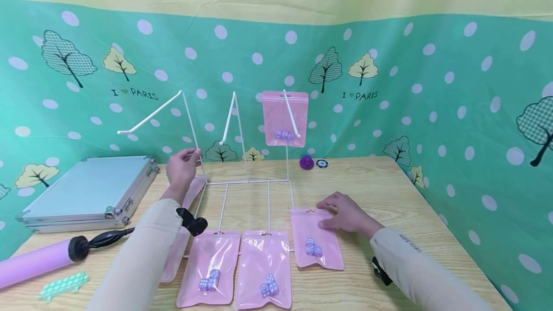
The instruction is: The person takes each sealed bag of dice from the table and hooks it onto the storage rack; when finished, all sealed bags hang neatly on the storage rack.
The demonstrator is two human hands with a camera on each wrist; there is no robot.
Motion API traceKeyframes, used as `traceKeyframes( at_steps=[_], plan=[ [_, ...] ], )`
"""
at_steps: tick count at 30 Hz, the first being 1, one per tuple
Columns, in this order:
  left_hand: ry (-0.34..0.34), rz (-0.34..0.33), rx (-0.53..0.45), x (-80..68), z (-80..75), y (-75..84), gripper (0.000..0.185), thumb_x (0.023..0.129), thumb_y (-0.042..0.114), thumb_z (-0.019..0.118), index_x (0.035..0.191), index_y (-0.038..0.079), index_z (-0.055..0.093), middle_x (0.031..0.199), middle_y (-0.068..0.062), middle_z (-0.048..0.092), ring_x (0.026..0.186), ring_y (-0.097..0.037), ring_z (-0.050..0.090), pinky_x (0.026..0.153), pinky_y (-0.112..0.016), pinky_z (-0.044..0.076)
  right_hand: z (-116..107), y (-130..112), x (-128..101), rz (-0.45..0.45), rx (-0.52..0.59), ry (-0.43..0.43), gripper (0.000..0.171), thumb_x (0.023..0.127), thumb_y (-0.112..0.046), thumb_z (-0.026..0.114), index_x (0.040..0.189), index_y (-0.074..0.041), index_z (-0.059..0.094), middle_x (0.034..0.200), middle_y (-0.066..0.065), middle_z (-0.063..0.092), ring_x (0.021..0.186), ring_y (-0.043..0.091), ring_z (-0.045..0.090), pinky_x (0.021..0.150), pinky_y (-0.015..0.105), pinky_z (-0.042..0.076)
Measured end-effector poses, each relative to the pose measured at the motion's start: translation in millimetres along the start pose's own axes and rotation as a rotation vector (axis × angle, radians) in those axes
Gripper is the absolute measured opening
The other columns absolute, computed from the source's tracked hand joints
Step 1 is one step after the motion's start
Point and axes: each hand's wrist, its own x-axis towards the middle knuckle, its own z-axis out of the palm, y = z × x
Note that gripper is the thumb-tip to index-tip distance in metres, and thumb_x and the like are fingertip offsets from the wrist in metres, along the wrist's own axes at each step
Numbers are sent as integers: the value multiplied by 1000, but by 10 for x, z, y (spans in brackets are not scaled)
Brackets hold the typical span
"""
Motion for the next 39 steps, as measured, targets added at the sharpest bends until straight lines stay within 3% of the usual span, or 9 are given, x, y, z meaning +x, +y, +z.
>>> traceKeyframes(
  at_steps=[5, 9, 13, 18, 25, 30, 39],
  plan=[
    [7, 10, 1, -6, -11, 9, 35, 106, 31, 56, 131, 9, 66, 121, -16, 71, 110, -32, 69, 99, -46, 50, 8, -69, 27, 32, -52, -2, 46, 78, -24, 87, 116, -6, 70, 117, 15, 62, 113, 41, 57, 102, 63, 42],
    [11, 16, -1, -6, -12, 8, 34, 107, 30, 56, 131, 8, 66, 121, -16, 71, 110, -33, 69, 101, -47, 49, 14, -120, 52, 73, -31, -8, 39, 77, -19, 88, 107, -7, 66, 109, 10, 61, 103, 32, 58, 99, 57, 46],
    [14, 22, 1, 4, -6, -2, 34, 106, 30, 56, 130, 8, 67, 120, -16, 71, 108, -32, 69, 100, -46, 50, 18, -140, 61, 114, 28, -15, 36, 77, -12, 87, 100, -8, 59, 97, 5, 61, 89, 23, 56, 85, 43, 51],
    [20, 37, 11, 11, 7, -13, 34, 106, 30, 56, 130, 8, 67, 120, -16, 72, 107, -32, 70, 99, -46, 50, 12, -85, 48, 134, 77, -31, 31, 80, -13, 85, 98, -8, 61, 88, 3, 60, 81, 20, 53, 73, 34, 48],
    [7, 23, 0, 25, 25, -27, 34, 106, 30, 57, 130, 9, 67, 121, -15, 71, 107, -32, 70, 100, -45, 50, -75, 40, -17, 89, 198, -85, 11, 97, -16, 68, 100, -7, 64, 83, 4, 57, 74, 21, 51, 63, 30, 45],
    [-1, 18, -3, 16, 20, -22, 35, 106, 30, 56, 132, 9, 66, 122, -15, 71, 109, -32, 70, 101, -45, 50, -165, 94, -50, 71, 328, -101, 18, 101, -14, 62, 112, 1, 63, 90, 4, 68, 80, 21, 63, 68, 33, 55],
    [-4, 5, -24, 13, 9, -18, 34, 106, 30, 57, 131, 8, 66, 123, -15, 70, 111, -32, 69, 102, -45, 50, -298, 21, -125, 45, 476, -12, 25, 104, -15, 58, 118, 6, 60, 99, 17, 74, 83, 28, 73, 74, 40, 62]
  ],
)
